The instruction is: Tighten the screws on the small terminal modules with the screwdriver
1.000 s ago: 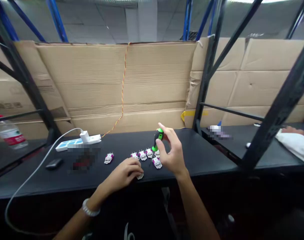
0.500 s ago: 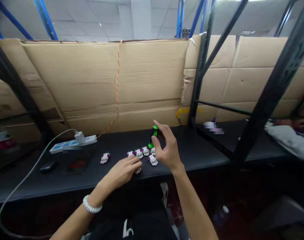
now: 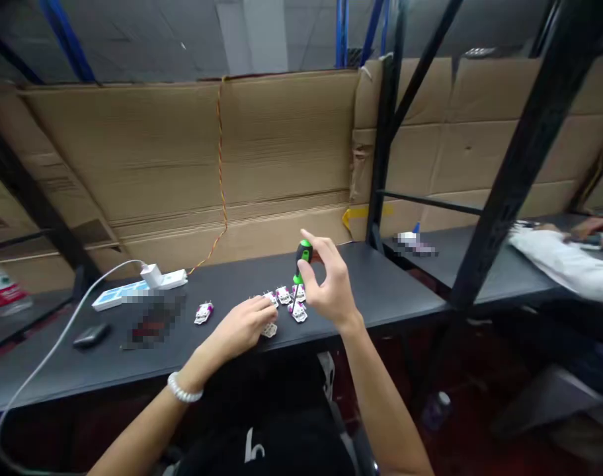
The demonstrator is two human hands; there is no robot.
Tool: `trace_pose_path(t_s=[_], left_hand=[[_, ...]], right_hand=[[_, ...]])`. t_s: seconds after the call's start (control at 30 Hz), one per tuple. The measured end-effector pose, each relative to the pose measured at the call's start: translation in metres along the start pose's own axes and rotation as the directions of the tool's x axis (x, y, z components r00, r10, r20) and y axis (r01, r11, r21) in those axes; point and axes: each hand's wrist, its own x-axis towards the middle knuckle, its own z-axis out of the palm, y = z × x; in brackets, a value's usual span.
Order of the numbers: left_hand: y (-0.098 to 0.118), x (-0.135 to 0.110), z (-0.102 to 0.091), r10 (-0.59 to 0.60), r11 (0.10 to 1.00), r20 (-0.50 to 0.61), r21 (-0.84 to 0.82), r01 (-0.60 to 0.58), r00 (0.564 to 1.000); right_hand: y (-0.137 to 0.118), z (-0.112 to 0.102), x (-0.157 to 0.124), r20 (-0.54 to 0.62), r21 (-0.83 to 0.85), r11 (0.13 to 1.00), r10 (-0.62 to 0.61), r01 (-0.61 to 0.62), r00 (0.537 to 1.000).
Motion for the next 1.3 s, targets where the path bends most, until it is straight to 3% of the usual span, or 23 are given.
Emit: trace_pose_path(t_s=[0.27,0.57,0.73,0.9,1.03,1.3], left_hand=[[0.014,0.026,0.007,-0.256,0.963,-0.031,-0.098,0.252,0.966],[0.019,0.039,0.012,-0.343,0.938,-0.008,-0.048,0.342,0.939],[0.01,0.017,-0.006,-0.298,0.948,-0.087,-0.147,0.283,0.951],[-0.001,-0.017,-0.016,-0.236,0.937,-0.014,-0.268,0.224,0.972],[-0.009,-0.029,-0.01,-0.149,0.926,0.028,-0.347,0.149,0.988],[-0.013,-0.03,0.013,-0.094,0.883,-0.058,-0.466,0.057,0.994]], right_hand=[[0.0,-0.008,0.003,-0.032,-0.009,1.0,0.002,-0.003,0.999],[0.0,-0.011,0.003,-0.042,-0.016,1.0,-0.008,0.007,0.999],[0.0,-0.013,0.003,-0.07,-0.017,1.0,-0.007,0.006,0.998],[-0.001,-0.01,0.004,-0.063,-0.009,1.0,-0.018,0.017,0.998],[-0.005,-0.003,0.004,-0.03,-0.004,1.0,-0.028,0.028,0.999],[-0.013,0.02,-0.002,0.12,0.055,0.998,-0.046,0.04,0.992]])
